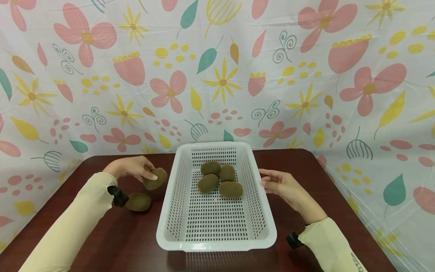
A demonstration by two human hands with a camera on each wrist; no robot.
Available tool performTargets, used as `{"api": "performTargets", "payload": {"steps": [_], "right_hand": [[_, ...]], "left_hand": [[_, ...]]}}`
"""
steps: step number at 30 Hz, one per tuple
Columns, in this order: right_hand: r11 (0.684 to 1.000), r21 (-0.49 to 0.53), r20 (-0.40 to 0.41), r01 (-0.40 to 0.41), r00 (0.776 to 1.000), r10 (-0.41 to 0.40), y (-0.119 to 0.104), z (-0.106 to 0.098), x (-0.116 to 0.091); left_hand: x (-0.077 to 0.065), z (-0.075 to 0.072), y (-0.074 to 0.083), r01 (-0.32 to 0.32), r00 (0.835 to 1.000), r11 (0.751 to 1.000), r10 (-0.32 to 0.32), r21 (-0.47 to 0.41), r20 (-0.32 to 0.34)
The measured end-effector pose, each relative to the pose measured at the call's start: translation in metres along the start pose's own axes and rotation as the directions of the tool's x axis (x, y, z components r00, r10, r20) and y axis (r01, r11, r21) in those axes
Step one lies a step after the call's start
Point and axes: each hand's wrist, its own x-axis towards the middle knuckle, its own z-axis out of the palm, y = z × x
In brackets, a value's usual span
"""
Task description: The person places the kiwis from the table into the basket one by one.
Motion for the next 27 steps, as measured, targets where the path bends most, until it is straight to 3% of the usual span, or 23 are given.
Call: {"api": "performTargets", "payload": {"steps": [8,14,27], "right_hand": [[1.000,-0.004,-0.001,-0.003,1.000,0.003,-0.001,0.000,0.000],[1.000,0.006,0.006,-0.002,1.000,0.002,0.001,-0.001,0.000],[1.000,0.008,0.008,0.002,1.000,-0.002,0.002,-0.001,0.001]], "left_hand": [[-0.007,-0.010,0.009,-0.008,1.000,1.000,0.008,-0.026,-0.001],[-0.012,-0.023,0.018,-0.058,0.998,0.997,0.059,-0.042,0.001],[-0.011,-0.031,0.057,-0.100,0.995,0.994,0.098,-0.051,-0.025]]}}
